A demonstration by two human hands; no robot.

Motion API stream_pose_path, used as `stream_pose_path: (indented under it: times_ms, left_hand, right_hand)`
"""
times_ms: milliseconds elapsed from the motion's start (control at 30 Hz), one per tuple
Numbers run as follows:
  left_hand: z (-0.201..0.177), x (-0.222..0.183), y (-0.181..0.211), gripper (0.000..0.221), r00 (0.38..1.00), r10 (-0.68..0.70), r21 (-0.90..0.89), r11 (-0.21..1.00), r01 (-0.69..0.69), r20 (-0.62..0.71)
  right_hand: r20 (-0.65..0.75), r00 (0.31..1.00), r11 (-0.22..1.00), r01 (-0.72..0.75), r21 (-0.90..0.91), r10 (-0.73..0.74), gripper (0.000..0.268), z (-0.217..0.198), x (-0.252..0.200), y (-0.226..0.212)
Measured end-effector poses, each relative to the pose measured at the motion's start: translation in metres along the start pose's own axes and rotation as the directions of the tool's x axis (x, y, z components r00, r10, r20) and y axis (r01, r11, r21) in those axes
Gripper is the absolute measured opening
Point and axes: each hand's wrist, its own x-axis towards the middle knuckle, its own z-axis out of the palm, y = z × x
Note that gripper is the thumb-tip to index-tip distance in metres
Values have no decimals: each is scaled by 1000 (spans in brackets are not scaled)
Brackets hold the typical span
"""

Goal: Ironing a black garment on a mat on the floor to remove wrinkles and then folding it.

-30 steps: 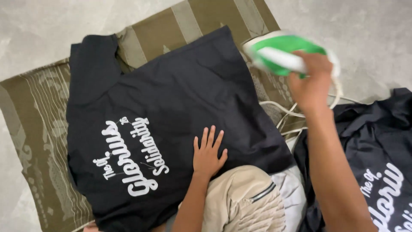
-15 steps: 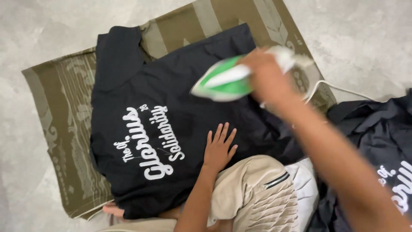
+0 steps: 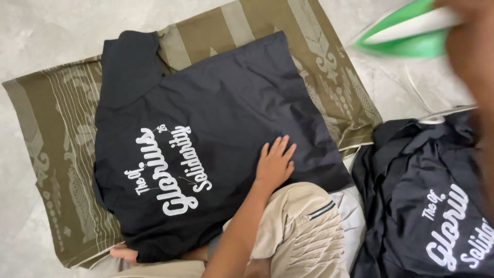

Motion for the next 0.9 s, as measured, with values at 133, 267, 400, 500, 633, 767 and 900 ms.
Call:
stream_pose_path:
  times_ms: [133, 267, 400, 500, 633, 767, 900]
  left_hand:
    - [35, 22, 14, 51, 1000, -14, -125, 992, 14, 4]
    - [18, -8, -3, 29, 994, -102, -413, 905, 103, 24]
    - [-2, -75, -54, 19, 906, -358, -288, 913, 288, -228]
    - [-33, -113, -84, 29, 766, -487, -128, 867, 481, -421]
    - [-27, -137, -81, 44, 679, -685, -70, 716, 695, -265]
    - [-23, -133, -80, 50, 693, -632, 70, 719, 691, -347]
    - [-28, -133, -79, 56, 683, -630, 91, 707, 701, -370]
  right_hand:
    - [165, 984, 867, 27, -497, 65, 46, 97, 13, -117]
    - [238, 971, 910, 90, -404, 9, 37, 185, -7, -179]
    - [374, 926, 915, 185, -358, -41, 22, 252, -28, -229]
    - [507, 862, 937, 197, -289, -24, 41, 296, -45, -241]
    - [448, 892, 966, 167, -197, -63, 56, 271, -32, -264]
    - [517, 850, 898, 142, -417, 106, 38, 267, -18, -217]
    - [410, 842, 830, -77, -553, 351, 46, 256, -19, -171]
